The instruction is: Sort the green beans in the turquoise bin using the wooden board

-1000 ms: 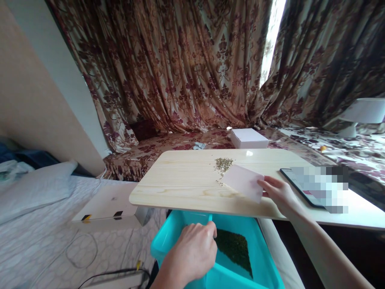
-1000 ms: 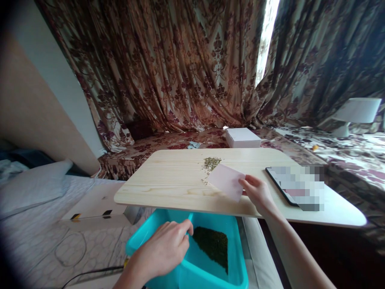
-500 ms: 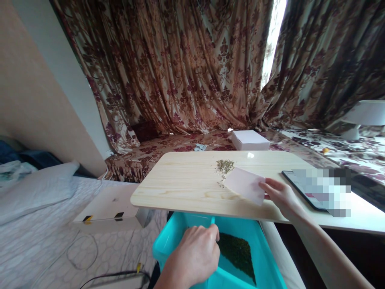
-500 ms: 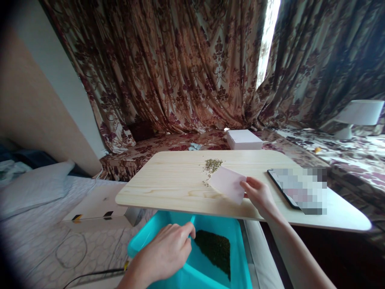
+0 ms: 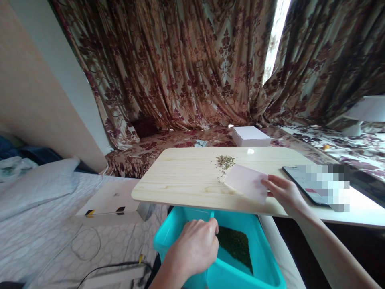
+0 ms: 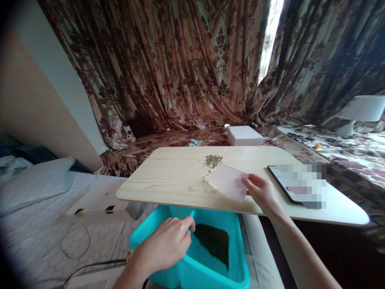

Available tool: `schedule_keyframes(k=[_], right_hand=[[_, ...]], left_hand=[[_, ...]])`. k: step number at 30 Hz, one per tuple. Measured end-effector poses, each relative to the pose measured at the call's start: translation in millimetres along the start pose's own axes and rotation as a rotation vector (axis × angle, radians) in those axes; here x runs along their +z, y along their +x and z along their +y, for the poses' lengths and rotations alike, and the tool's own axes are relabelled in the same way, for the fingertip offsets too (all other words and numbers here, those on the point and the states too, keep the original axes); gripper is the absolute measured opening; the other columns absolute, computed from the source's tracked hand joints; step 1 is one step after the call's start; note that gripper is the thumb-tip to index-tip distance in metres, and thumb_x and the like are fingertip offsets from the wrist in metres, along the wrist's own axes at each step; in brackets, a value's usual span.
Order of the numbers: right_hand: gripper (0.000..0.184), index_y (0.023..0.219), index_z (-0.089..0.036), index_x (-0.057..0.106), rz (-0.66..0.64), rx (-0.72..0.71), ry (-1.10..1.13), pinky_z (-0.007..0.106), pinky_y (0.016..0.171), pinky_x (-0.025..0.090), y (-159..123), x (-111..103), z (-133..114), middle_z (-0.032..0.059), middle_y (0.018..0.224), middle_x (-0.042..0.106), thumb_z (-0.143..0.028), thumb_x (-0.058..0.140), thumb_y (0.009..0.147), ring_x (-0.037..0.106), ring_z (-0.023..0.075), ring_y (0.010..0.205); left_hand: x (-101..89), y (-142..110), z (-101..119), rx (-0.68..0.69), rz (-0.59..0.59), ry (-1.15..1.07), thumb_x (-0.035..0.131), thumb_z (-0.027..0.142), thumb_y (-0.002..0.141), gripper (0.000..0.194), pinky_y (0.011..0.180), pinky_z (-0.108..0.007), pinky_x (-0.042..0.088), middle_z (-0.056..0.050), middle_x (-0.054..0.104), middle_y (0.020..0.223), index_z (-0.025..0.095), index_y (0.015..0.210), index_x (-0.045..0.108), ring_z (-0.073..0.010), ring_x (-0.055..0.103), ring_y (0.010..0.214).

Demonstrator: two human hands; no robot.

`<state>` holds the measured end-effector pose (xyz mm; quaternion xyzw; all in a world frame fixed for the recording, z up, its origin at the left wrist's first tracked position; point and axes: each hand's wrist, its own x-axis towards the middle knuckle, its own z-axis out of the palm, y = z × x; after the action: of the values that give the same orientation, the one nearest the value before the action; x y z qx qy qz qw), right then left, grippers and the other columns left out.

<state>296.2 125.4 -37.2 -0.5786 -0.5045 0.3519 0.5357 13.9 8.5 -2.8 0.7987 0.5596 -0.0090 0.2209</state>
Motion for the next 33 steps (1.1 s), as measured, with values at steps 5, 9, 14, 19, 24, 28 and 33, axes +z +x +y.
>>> schedule_keyframes(k=[5,9,14,19,24,28,33], right_hand=[[0.012,0.076,-0.024,0.076,0.001,0.000,-0.004,0.033,0.057,0.065,-1,3,2,0.0035,0.074,0.080,-0.033,0.075,0.069,0.075,0.0216,0.064],[0.010,0.077,-0.024,0.075,-0.006,0.006,-0.011,0.034,0.059,0.066,0,4,2,0.0042,0.077,0.080,-0.032,0.074,0.072,0.076,0.0226,0.067],[0.008,0.074,-0.025,0.076,-0.018,0.010,-0.013,0.033,0.059,0.065,-2,10,-3,0.0046,0.077,0.080,-0.031,0.070,0.073,0.077,0.0228,0.070],[0.009,0.071,-0.024,0.076,-0.004,-0.005,-0.008,0.031,0.058,0.064,-1,13,-9,0.0046,0.074,0.080,-0.032,0.072,0.071,0.076,0.0229,0.071],[0.012,0.072,-0.023,0.076,0.002,-0.015,-0.024,0.031,0.054,0.063,-3,10,-10,0.0045,0.074,0.080,-0.034,0.073,0.068,0.075,0.0224,0.067],[0.014,0.074,-0.023,0.077,-0.013,-0.020,-0.035,0.031,0.054,0.062,-6,13,-10,0.0039,0.073,0.079,-0.036,0.074,0.067,0.076,0.0233,0.069],[0.015,0.076,-0.026,0.075,0.000,-0.046,-0.026,0.031,0.057,0.062,-3,18,-13,0.0027,0.073,0.079,-0.037,0.073,0.067,0.075,0.0229,0.070]], left_hand=[[-0.6,-1,1,-0.002,0.000,0.003,0.037,0.017,0.096,0.036,0.094,-0.040,0.048,-0.011,0.073,0.107,0.020,0.117,0.066,-0.0320,0.066,0.108],[-0.4,-1,0,0.001,-0.002,0.003,0.037,0.018,0.096,0.036,0.093,-0.039,0.048,-0.011,0.073,0.107,0.020,0.118,0.065,-0.0317,0.066,0.107],[0.9,1,-1,0.009,-0.003,-0.003,0.036,0.018,0.096,0.036,0.093,-0.041,0.048,-0.011,0.073,0.107,0.020,0.118,0.065,-0.0324,0.066,0.107],[0.2,-1,-1,0.004,0.000,-0.005,0.036,0.017,0.096,0.037,0.094,-0.041,0.048,-0.011,0.073,0.107,0.020,0.118,0.066,-0.0326,0.066,0.107],[-0.6,-1,-1,0.002,-0.002,-0.003,0.037,0.018,0.096,0.036,0.094,-0.041,0.048,-0.012,0.073,0.108,0.020,0.118,0.065,-0.0327,0.065,0.108],[-0.3,1,-1,0.005,-0.001,-0.006,0.037,0.018,0.095,0.037,0.094,-0.042,0.049,-0.012,0.073,0.108,0.020,0.118,0.066,-0.0335,0.066,0.107],[-1.0,-1,-3,0.004,0.006,-0.010,0.037,0.017,0.096,0.037,0.095,-0.042,0.048,-0.012,0.073,0.108,0.020,0.118,0.066,-0.0327,0.066,0.108]])
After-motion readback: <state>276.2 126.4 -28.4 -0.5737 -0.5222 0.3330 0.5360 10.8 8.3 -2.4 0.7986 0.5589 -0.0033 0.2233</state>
